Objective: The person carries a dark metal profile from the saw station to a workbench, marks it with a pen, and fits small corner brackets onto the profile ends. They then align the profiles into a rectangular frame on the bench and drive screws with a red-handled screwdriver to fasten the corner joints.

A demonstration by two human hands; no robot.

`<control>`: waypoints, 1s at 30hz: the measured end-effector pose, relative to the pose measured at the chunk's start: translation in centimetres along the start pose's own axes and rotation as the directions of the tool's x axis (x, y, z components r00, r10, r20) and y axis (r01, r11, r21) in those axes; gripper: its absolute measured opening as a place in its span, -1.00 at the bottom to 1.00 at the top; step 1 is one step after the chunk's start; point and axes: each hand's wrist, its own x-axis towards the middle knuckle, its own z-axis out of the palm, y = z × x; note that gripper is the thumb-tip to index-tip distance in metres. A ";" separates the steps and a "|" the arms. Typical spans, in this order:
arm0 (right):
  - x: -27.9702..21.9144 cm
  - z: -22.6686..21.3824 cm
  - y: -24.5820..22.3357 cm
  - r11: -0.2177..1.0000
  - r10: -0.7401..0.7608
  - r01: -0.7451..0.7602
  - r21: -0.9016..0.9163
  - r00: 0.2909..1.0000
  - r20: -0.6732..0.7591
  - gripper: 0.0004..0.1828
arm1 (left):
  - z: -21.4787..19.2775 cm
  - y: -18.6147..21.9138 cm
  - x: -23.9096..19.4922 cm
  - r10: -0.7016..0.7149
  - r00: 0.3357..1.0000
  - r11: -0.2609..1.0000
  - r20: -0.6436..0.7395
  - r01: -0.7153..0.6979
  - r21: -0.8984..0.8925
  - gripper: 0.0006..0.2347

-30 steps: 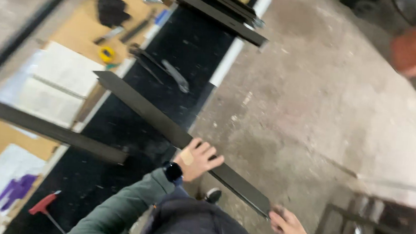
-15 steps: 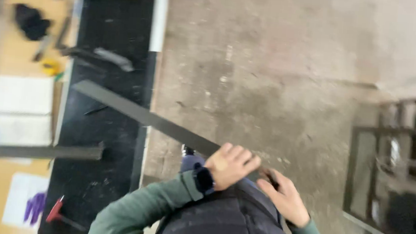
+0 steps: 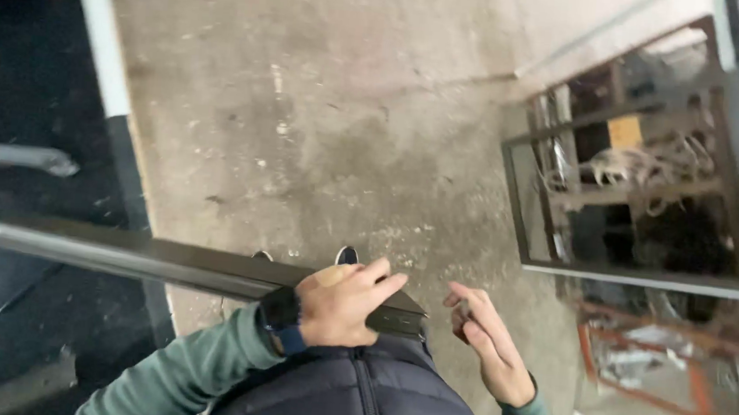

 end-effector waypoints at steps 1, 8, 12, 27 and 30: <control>-0.7 1.5 -0.4 0.991 -0.117 0.117 -0.064 0.993 0.000 -0.51 | -0.6 -0.7 -0.8 0.003 1.000 0.998 0.029 -0.001 -0.063 -0.34; -4.7 8.8 6.2 0.955 -0.295 0.251 -0.155 0.831 -0.472 -0.72 | -1.9 -2.5 -0.3 0.186 0.953 0.951 0.238 -0.115 -0.286 -0.45; -4.9 11.8 4.9 0.959 -0.274 0.263 -0.100 0.791 -0.546 -0.78 | -1.3 -3.5 -0.4 0.244 0.923 0.927 0.296 -0.133 -0.350 -0.52; -4.9 12.0 2.5 0.964 -0.247 0.137 -0.226 0.774 -0.583 -0.58 | -0.9 -3.9 -0.3 0.206 0.926 0.921 0.317 -0.074 -0.382 -0.56; -3.0 12.4 -1.5 0.904 -0.312 0.069 -0.423 0.782 -0.539 -0.56 | -0.3 -4.2 -0.7 0.215 0.908 0.920 0.359 -0.065 -0.387 -0.56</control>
